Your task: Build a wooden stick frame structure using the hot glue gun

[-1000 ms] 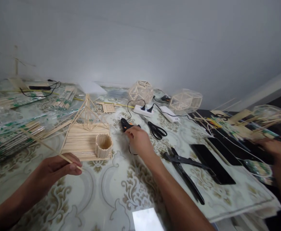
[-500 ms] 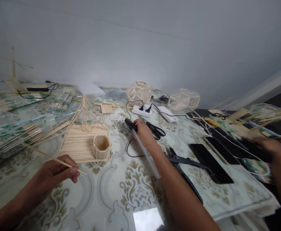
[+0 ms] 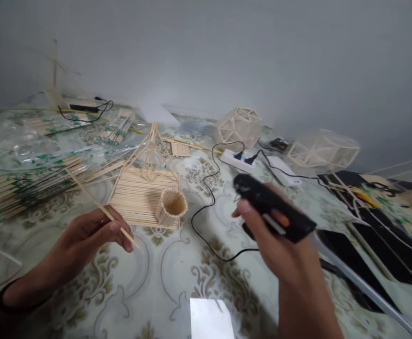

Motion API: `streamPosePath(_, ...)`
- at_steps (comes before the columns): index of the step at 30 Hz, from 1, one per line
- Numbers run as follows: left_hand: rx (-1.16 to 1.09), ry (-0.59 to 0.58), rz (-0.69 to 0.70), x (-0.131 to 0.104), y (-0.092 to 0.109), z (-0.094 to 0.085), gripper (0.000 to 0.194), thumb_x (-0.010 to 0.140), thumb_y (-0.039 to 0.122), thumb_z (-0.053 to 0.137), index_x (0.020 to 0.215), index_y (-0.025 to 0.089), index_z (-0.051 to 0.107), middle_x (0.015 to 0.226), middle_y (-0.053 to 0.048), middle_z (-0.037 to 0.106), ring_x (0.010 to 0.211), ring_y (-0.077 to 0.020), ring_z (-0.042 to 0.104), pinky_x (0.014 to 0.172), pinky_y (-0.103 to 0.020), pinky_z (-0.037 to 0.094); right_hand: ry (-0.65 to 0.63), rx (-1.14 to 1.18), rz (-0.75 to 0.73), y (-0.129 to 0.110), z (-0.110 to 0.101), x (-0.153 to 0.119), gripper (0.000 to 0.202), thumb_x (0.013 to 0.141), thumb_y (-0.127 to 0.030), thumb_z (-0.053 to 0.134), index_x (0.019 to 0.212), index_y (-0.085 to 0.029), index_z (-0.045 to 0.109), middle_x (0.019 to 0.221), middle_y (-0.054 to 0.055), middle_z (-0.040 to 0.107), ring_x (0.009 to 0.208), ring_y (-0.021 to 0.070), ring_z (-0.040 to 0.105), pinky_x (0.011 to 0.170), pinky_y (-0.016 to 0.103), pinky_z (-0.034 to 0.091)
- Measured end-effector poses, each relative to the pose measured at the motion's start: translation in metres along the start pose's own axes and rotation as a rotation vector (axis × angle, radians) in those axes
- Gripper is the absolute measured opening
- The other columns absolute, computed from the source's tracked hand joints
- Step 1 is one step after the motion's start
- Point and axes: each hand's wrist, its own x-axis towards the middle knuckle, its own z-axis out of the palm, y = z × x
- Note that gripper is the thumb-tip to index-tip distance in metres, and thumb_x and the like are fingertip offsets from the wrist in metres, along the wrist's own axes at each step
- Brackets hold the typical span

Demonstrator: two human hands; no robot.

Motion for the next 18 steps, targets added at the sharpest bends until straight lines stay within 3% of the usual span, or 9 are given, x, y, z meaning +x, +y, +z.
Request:
streamPosePath(5, -0.025, -0.013, -0.032, -0.004, 0.000, 0.004, 0.031, 0.107, 0.039, 0.061, 0.087, 0.020, 0.075, 0.082, -0.001, 0.081, 0.077, -0.0154, 0.078, 0.073, -0.027, 0.061, -0.508, 0.310, -0.265, -0.031, 0.022, -0.020, 0.019, 0.095, -0.029, 0.069, 0.081, -0.025, 0.057, 0.076, -0.002, 0.064, 0.066, 0.0142, 0.061, 0.058, 0.027, 0.045)
streamPosePath(7, 0.008, -0.029, -0.031, -0.004, -0.001, 0.004, 0.031, 0.108, 0.039, 0.060, 0.089, 0.020, 0.075, 0.083, 0.000, 0.081, 0.079, -0.0141, 0.078, 0.075, -0.026, 0.060, -0.640, 0.362, -0.300, -0.040, 0.033, -0.024, 0.019, 0.093, -0.026, 0.069, 0.081, -0.024, 0.055, 0.075, -0.002, 0.061, 0.065, 0.0130, 0.060, 0.058, 0.026, 0.045)
streamPosePath(10, 0.060, -0.033, -0.033, -0.003, -0.002, 0.004, 0.030, 0.108, 0.039, 0.060, 0.090, 0.022, 0.076, 0.083, 0.002, 0.080, 0.081, -0.0123, 0.076, 0.077, -0.024, 0.058, -0.716, 0.378, -0.289, -0.045, 0.048, -0.030, 0.019, 0.093, -0.026, 0.070, 0.082, -0.023, 0.054, 0.073, -0.002, 0.058, 0.064, 0.0130, 0.057, 0.055, 0.026, 0.042)
streamPosePath(18, 0.074, -0.059, -0.002, -0.003, 0.000, 0.005, 0.031, 0.109, 0.036, 0.060, 0.087, 0.024, 0.078, 0.087, 0.003, 0.080, 0.086, -0.0096, 0.074, 0.081, -0.020, 0.056, -0.721, 0.412, -0.271, -0.033, 0.063, -0.044, 0.025, 0.095, -0.027, 0.068, 0.081, -0.024, 0.047, 0.073, -0.003, 0.053, 0.065, 0.0139, 0.051, 0.055, 0.028, 0.034)
